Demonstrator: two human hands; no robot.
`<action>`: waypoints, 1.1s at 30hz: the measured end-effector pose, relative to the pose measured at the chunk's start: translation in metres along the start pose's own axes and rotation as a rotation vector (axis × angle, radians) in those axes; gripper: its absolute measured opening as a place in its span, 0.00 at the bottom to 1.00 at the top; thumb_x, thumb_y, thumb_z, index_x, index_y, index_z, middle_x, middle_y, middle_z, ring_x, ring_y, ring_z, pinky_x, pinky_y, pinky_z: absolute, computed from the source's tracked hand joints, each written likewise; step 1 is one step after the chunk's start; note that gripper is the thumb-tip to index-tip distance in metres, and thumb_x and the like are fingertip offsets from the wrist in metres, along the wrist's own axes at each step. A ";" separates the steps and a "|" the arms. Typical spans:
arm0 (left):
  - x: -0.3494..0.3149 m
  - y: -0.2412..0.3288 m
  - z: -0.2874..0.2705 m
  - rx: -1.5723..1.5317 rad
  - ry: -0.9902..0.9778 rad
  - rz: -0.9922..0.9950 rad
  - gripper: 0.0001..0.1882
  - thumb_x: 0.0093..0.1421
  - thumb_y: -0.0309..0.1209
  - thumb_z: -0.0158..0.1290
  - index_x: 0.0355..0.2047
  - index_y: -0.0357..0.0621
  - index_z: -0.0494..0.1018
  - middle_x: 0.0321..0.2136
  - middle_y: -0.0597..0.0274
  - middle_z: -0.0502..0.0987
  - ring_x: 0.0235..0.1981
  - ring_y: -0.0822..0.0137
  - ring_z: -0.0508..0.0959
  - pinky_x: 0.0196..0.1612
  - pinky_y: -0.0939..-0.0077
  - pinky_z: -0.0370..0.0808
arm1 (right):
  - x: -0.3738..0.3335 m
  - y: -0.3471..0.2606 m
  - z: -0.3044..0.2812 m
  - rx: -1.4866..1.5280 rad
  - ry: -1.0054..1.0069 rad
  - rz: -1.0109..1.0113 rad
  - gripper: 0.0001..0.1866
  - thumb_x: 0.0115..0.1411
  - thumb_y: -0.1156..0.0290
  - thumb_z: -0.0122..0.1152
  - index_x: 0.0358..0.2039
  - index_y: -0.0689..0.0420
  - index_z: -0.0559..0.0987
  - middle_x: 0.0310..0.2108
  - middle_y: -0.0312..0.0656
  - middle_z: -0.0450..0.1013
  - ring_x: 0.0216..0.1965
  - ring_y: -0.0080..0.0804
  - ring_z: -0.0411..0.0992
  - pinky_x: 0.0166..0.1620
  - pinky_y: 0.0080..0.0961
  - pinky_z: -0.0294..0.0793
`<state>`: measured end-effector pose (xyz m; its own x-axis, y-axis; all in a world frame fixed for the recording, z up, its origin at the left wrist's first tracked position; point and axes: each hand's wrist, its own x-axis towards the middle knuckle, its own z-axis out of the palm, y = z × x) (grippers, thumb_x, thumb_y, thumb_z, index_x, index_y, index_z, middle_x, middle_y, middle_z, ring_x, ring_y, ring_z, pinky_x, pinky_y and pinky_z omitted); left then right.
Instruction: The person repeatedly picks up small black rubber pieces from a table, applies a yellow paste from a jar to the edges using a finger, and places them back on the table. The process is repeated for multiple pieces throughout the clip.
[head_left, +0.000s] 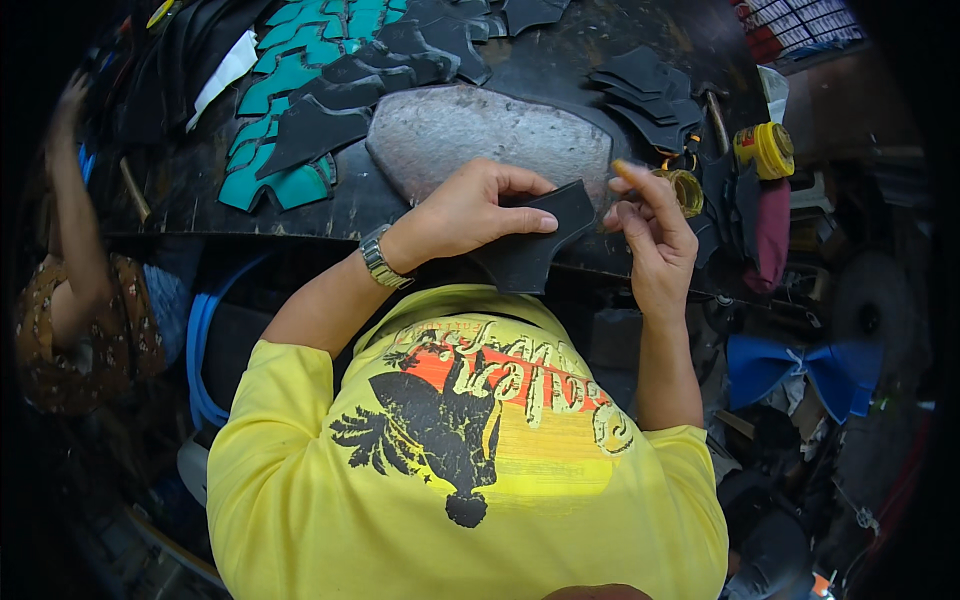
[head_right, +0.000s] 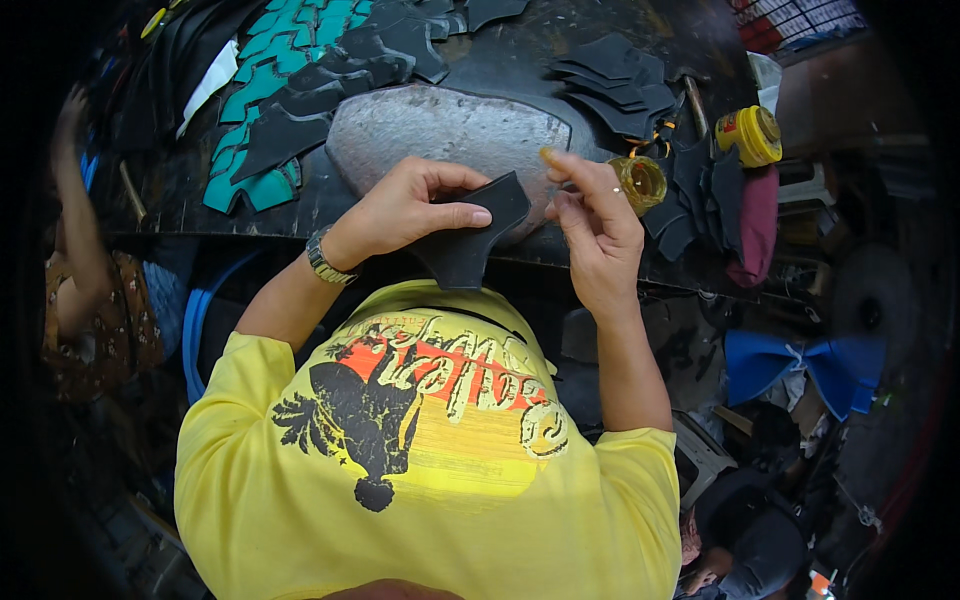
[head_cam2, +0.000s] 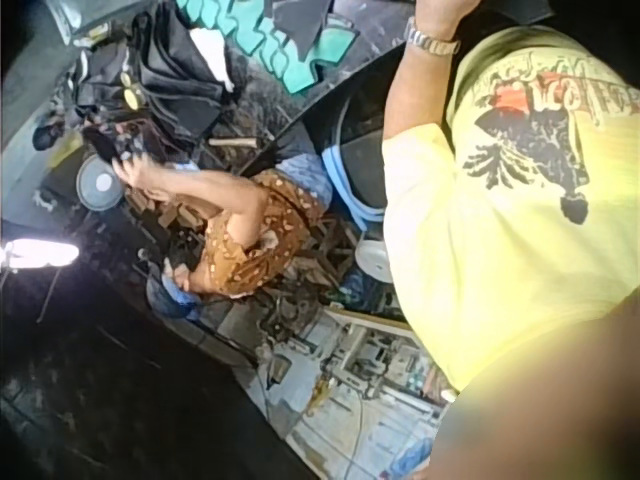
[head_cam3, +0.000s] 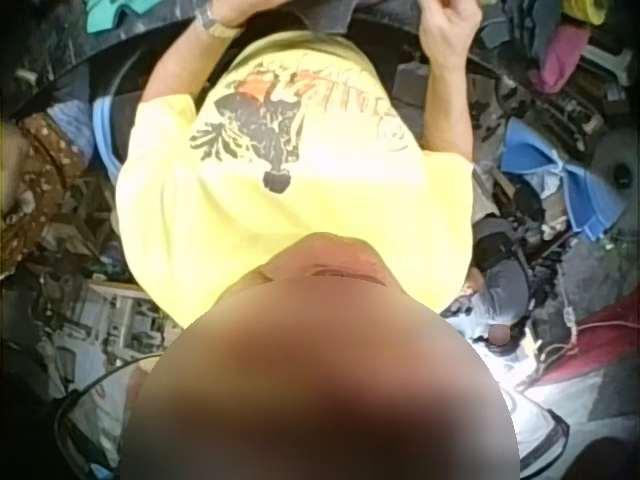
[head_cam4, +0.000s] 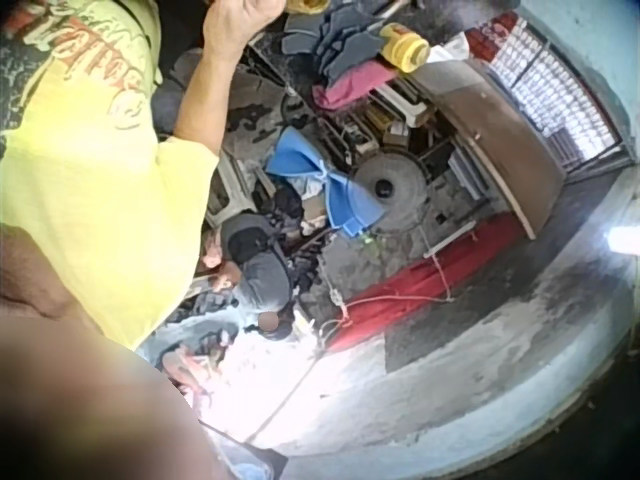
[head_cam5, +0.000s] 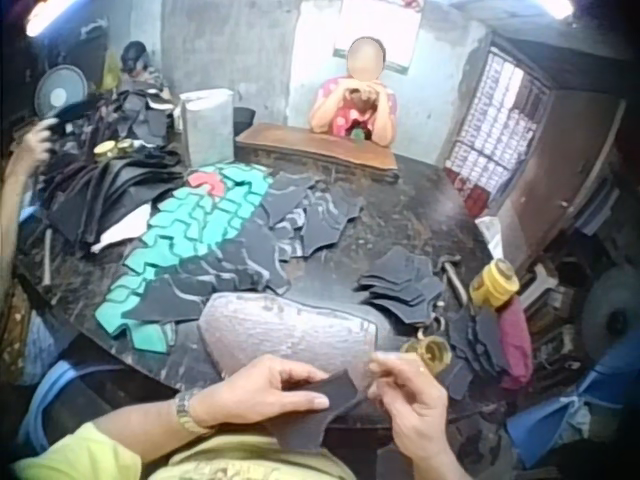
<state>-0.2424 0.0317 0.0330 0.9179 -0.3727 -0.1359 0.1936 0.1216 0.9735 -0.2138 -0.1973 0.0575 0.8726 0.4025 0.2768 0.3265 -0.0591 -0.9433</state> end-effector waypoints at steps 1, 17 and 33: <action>0.000 -0.001 0.000 -0.008 -0.001 0.005 0.16 0.59 0.28 0.63 0.46 0.32 0.79 0.35 0.66 0.82 0.34 0.80 0.77 0.40 0.82 0.76 | -0.003 0.001 0.002 0.011 0.039 -0.027 0.20 0.60 0.90 0.53 0.49 0.58 0.81 0.47 0.38 0.70 0.40 0.19 0.69 0.44 0.16 0.71; -0.003 -0.003 0.001 0.061 0.012 0.045 0.19 0.61 0.26 0.61 0.52 0.35 0.77 0.40 0.63 0.82 0.39 0.78 0.79 0.44 0.81 0.78 | 0.000 0.004 0.016 -0.357 -0.016 -0.201 0.21 0.57 0.91 0.55 0.46 0.56 0.83 0.44 0.42 0.70 0.39 0.29 0.73 0.44 0.21 0.73; -0.005 0.005 0.003 -0.221 0.093 -0.010 0.17 0.65 0.29 0.57 0.52 0.33 0.76 0.38 0.64 0.82 0.35 0.79 0.79 0.39 0.84 0.78 | -0.024 0.014 0.002 -0.529 0.133 -0.383 0.28 0.50 0.91 0.60 0.50 0.54 0.82 0.49 0.45 0.71 0.34 0.31 0.73 0.39 0.25 0.75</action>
<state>-0.2474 0.0314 0.0389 0.9416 -0.2897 -0.1716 0.2644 0.3204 0.9096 -0.2308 -0.2058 0.0370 0.6857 0.3697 0.6270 0.7271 -0.3881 -0.5663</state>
